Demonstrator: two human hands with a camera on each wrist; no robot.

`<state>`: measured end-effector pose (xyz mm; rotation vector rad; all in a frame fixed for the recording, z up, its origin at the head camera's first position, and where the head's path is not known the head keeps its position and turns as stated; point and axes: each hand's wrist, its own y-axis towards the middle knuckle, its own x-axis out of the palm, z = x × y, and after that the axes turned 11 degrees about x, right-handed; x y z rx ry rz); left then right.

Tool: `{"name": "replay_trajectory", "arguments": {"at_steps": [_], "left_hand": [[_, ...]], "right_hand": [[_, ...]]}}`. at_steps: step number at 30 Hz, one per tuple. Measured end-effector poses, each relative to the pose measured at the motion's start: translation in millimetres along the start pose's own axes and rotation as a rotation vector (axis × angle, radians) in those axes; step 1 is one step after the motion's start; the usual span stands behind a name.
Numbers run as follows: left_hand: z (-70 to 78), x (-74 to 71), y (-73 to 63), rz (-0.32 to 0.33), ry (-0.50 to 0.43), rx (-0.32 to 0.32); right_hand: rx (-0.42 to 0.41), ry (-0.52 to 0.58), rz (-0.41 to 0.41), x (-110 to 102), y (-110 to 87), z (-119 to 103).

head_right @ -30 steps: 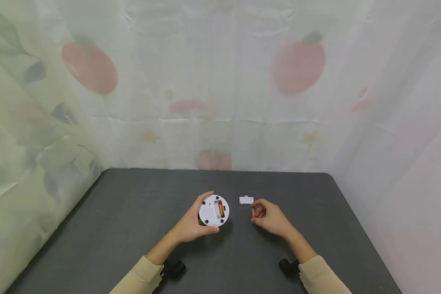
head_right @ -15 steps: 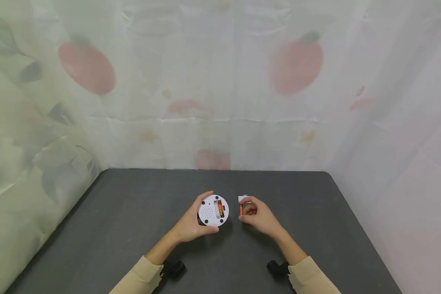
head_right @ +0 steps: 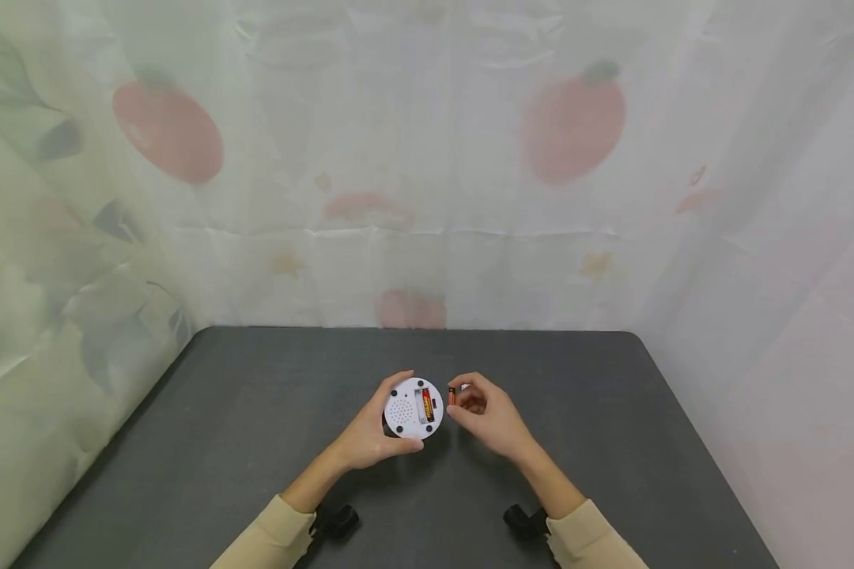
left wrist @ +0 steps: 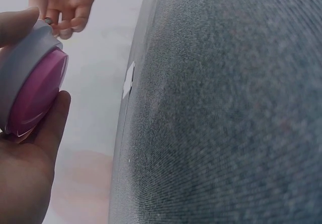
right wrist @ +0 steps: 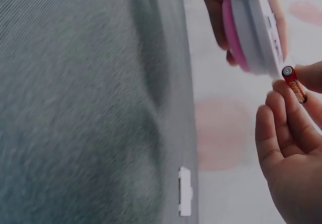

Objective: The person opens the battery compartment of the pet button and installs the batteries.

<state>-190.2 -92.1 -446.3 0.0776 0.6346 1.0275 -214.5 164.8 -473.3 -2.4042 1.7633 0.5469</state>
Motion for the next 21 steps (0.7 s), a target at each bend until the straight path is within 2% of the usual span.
{"name": "replay_trajectory", "arguments": {"at_steps": [8,14,21], "left_hand": [[-41.1,9.4,0.5,0.005,0.008,-0.006],[-45.4,8.9,0.3,0.004,-0.019,0.025],[-45.9,10.6,0.1,-0.002,-0.041,0.059]], "right_hand": [[-0.122,-0.066,0.098,8.2,2.5,-13.8],[-0.215,-0.108,0.132,16.4,6.4,-23.1],[-0.237,-0.244,0.130,25.6,8.9,-25.6]]}}
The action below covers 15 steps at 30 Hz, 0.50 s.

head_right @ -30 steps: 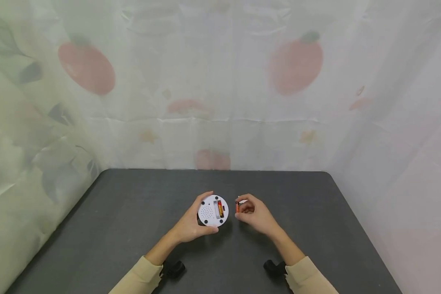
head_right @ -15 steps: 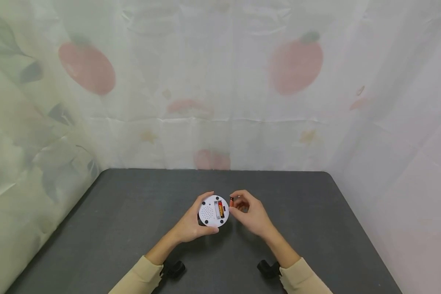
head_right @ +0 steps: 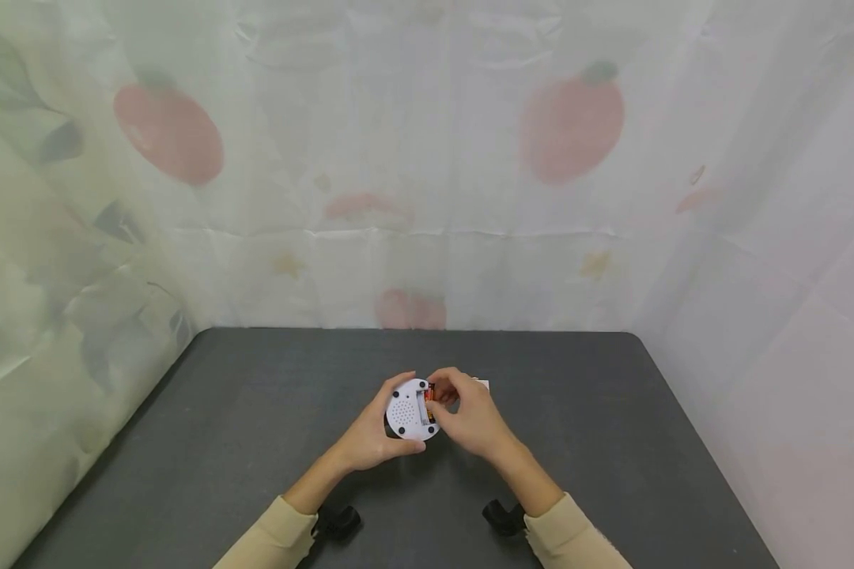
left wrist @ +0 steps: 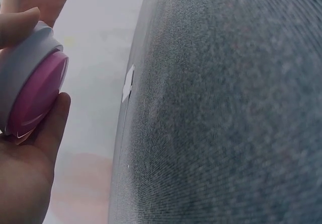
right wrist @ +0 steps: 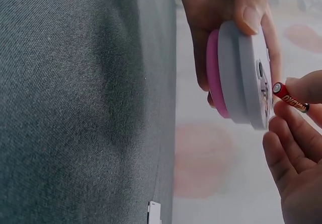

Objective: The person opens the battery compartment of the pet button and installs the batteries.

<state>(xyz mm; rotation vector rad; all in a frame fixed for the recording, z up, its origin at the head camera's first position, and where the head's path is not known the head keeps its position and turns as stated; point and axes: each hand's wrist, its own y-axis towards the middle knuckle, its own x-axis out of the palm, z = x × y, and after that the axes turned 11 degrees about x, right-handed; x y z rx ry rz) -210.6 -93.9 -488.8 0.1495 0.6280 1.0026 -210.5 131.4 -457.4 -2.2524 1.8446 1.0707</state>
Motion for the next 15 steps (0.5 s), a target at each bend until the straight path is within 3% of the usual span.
{"name": "replay_trajectory", "arguments": {"at_steps": [6,11,15], "left_hand": [[-1.2,2.7,-0.3,-0.009,-0.013,0.015],[-1.5,3.1,0.7,-0.003,-0.017,-0.001],[-0.6,2.2,1.1,0.000,-0.002,-0.008]], "right_hand": [[-0.066,-0.141,0.021,7.6,-2.0,-2.5],[-0.125,-0.190,0.034,10.6,-2.4,-2.8],[-0.127,-0.185,0.045,9.9,-0.9,-2.5]]}}
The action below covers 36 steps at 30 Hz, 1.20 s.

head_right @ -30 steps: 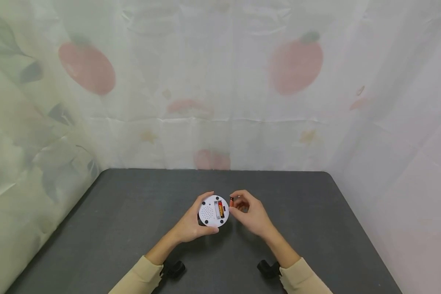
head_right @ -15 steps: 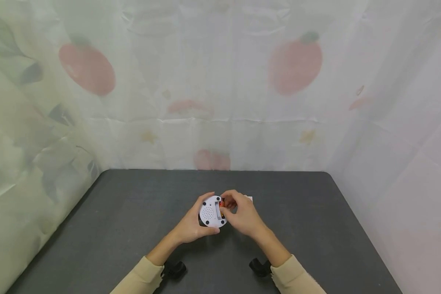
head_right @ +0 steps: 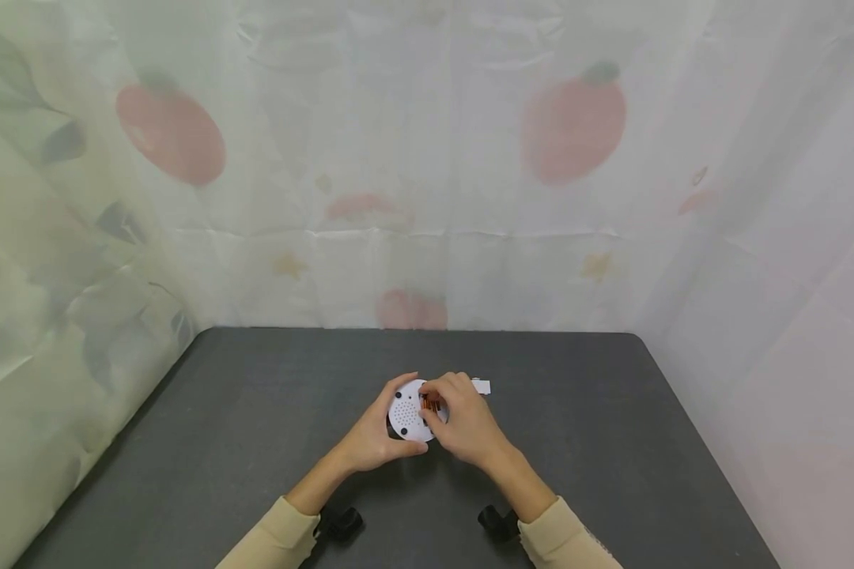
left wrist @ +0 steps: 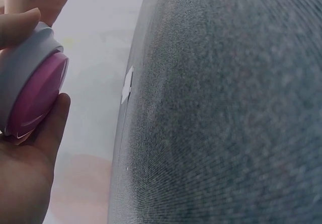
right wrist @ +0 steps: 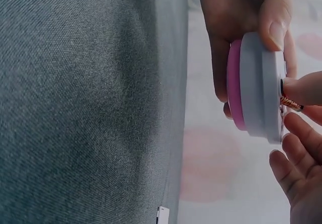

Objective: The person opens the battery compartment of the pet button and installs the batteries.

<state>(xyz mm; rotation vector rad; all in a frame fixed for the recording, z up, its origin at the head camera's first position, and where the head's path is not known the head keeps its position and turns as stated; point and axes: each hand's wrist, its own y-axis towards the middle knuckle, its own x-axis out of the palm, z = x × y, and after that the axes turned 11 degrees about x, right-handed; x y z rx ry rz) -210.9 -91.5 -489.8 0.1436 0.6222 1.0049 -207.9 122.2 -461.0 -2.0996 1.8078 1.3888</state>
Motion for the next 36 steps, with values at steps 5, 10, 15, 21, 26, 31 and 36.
{"name": "replay_trajectory", "arguments": {"at_steps": [5,10,15,21,26,31,36], "left_hand": [[2.4,0.0,-0.3,-0.003,0.010,0.000],[3.9,1.7,-0.9,-0.012,0.012,0.001],[4.5,3.1,-1.0,-0.018,0.014,0.004],[5.9,2.9,0.0,-0.014,0.018,0.009],[6.7,2.6,-0.2,-0.015,0.022,0.015],[7.0,2.3,-0.5,-0.016,0.026,0.033],[8.0,2.1,-0.3,-0.021,0.050,0.024]], "right_hand": [[0.030,0.052,0.016,-0.4,2.1,3.6],[0.064,0.103,0.016,-1.2,6.4,5.7],[0.161,0.183,-0.014,-1.5,9.1,7.9],[0.417,0.358,-0.143,-5.0,13.6,7.7],[0.641,0.571,-0.266,-4.0,16.7,9.4],[0.725,0.744,-0.303,2.2,16.7,15.0],[0.771,0.908,-0.313,6.9,15.2,17.8]]}}
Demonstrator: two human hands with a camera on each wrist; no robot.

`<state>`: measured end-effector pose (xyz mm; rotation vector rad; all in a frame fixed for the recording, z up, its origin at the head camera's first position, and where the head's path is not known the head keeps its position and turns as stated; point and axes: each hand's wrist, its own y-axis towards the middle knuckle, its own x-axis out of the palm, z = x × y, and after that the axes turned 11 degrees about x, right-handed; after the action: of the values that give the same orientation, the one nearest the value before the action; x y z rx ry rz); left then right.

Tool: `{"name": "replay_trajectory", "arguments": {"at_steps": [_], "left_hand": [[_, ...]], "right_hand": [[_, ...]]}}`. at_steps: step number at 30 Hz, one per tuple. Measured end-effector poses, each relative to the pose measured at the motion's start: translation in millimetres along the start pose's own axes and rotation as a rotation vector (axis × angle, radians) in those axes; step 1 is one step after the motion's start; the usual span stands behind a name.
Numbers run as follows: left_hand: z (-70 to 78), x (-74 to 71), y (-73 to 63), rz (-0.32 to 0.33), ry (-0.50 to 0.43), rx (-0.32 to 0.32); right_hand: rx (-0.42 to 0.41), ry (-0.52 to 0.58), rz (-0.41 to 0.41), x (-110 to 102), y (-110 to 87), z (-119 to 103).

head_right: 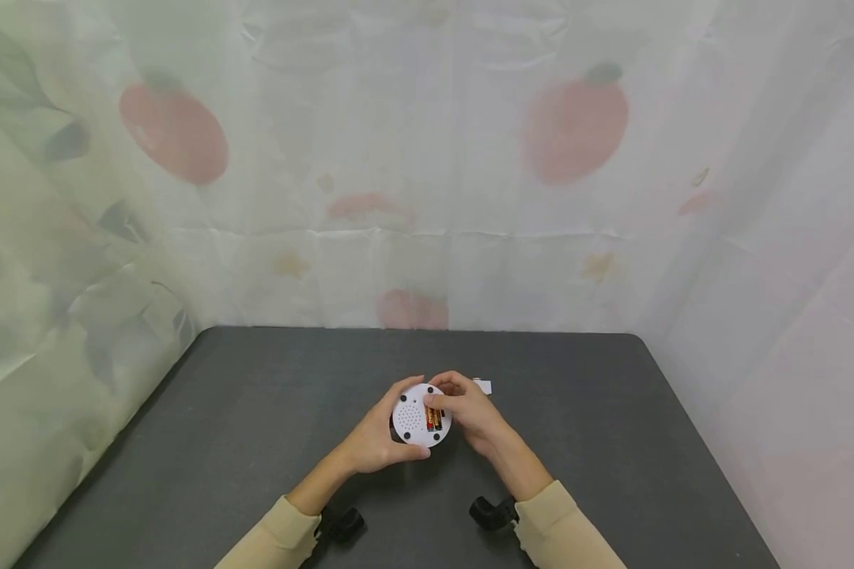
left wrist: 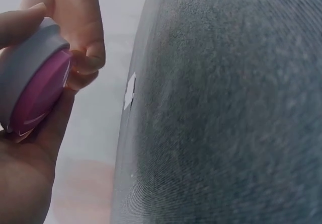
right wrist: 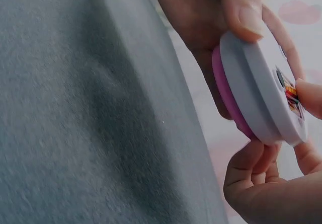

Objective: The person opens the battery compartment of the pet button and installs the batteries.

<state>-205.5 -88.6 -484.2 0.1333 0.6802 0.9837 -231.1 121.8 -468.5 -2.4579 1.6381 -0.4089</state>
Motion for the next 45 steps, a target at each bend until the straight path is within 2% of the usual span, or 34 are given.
{"name": "replay_trajectory", "arguments": {"at_steps": [5,11,17,20,25,30,37,45], "left_hand": [[1.3,-0.1,0.0,-0.003,-0.001,-0.017],[0.3,-0.2,-1.3,-0.001,-0.017,-0.020],[-2.2,-1.2,-0.5,0.013,-0.019,-0.005],[-2.6,-1.9,-0.1,0.020,-0.017,-0.006],[-2.4,-2.4,-0.9,0.029,-0.029,-0.024],[-3.8,-3.8,-2.5,0.045,-0.032,-0.041],[-5.5,-5.3,-4.2,0.056,-0.001,-0.041],[-4.7,-5.7,-3.5,0.069,0.001,-0.063]], "right_hand": [[0.005,0.067,-0.011,1.5,-0.2,2.5],[-0.006,0.038,0.000,3.0,-2.9,1.4],[-0.041,-0.200,0.082,0.6,-5.8,-3.0],[-0.072,-0.301,0.097,-2.2,-7.4,-6.4],[-0.101,-0.384,0.096,-8.7,-10.3,-12.4],[-0.112,-0.435,0.141,-19.0,-11.3,-17.9],[-0.127,-0.526,0.221,-34.4,-7.7,-20.9],[-0.174,-0.740,0.377,-47.2,-0.2,-21.2]]}}
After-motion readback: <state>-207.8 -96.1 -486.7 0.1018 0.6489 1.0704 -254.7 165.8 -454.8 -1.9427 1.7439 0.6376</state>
